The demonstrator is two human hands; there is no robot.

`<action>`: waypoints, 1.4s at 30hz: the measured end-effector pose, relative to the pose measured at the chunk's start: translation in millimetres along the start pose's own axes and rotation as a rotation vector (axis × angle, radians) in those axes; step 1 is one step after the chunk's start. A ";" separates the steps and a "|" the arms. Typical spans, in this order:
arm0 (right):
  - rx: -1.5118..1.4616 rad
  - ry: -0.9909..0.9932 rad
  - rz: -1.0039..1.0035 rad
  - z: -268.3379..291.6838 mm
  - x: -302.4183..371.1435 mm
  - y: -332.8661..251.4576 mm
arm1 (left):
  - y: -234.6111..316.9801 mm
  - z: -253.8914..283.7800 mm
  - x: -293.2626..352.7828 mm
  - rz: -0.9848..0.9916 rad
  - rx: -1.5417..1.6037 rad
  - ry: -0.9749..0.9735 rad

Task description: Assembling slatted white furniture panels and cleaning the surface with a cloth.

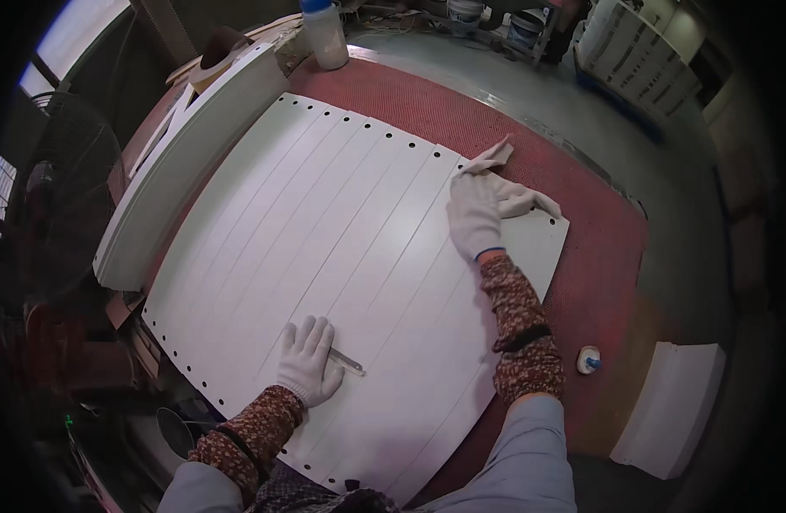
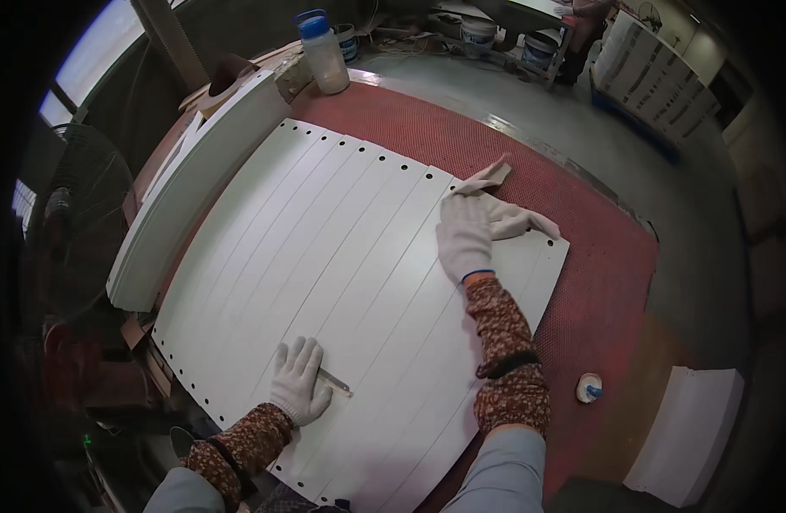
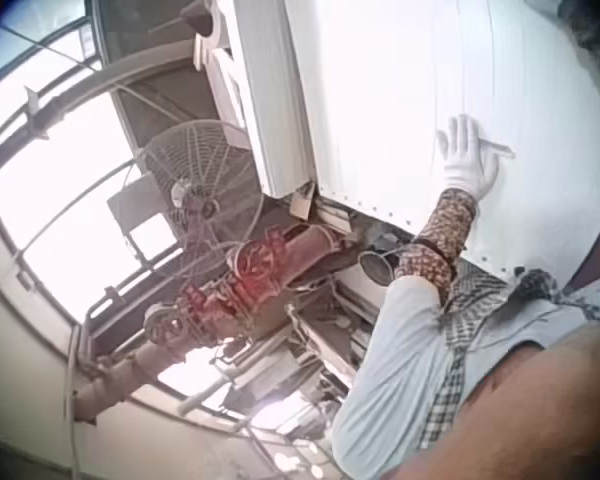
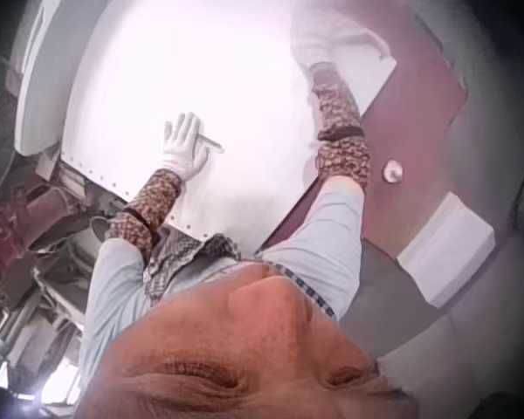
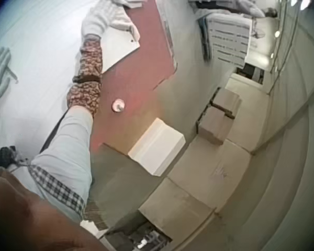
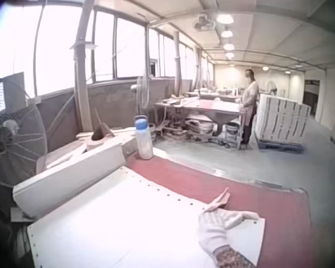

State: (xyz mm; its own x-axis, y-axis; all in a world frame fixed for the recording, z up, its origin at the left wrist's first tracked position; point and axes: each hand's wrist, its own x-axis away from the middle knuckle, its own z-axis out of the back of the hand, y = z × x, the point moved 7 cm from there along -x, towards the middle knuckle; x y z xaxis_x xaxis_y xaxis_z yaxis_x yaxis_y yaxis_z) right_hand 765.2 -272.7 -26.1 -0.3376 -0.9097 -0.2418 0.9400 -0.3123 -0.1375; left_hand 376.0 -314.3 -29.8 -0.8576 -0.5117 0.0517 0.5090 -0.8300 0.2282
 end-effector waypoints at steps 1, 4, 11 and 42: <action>-0.211 0.222 0.232 3.1 19.4 -51.7 | 0.7 3.1 -0.5 0.001 -0.007 0.007; -0.457 0.047 0.712 19.5 86.3 -174.3 | 1.2 -0.1 0.1 0.005 -0.024 0.007; -0.157 0.279 -0.001 5.9 17.7 40.5 | 0.0 9.5 1.3 0.015 0.001 0.048; 0.367 0.036 -0.563 -3.0 25.1 120.6 | -9.8 6.3 11.2 0.020 0.106 0.138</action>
State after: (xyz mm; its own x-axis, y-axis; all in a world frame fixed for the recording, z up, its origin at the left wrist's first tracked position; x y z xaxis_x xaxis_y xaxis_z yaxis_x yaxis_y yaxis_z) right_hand 869.9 -332.3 -51.7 -0.7765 -0.5736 -0.2610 0.5742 -0.8146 0.0819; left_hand 360.8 -310.5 -25.3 -0.8253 -0.5597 -0.0746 0.5091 -0.7948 0.3303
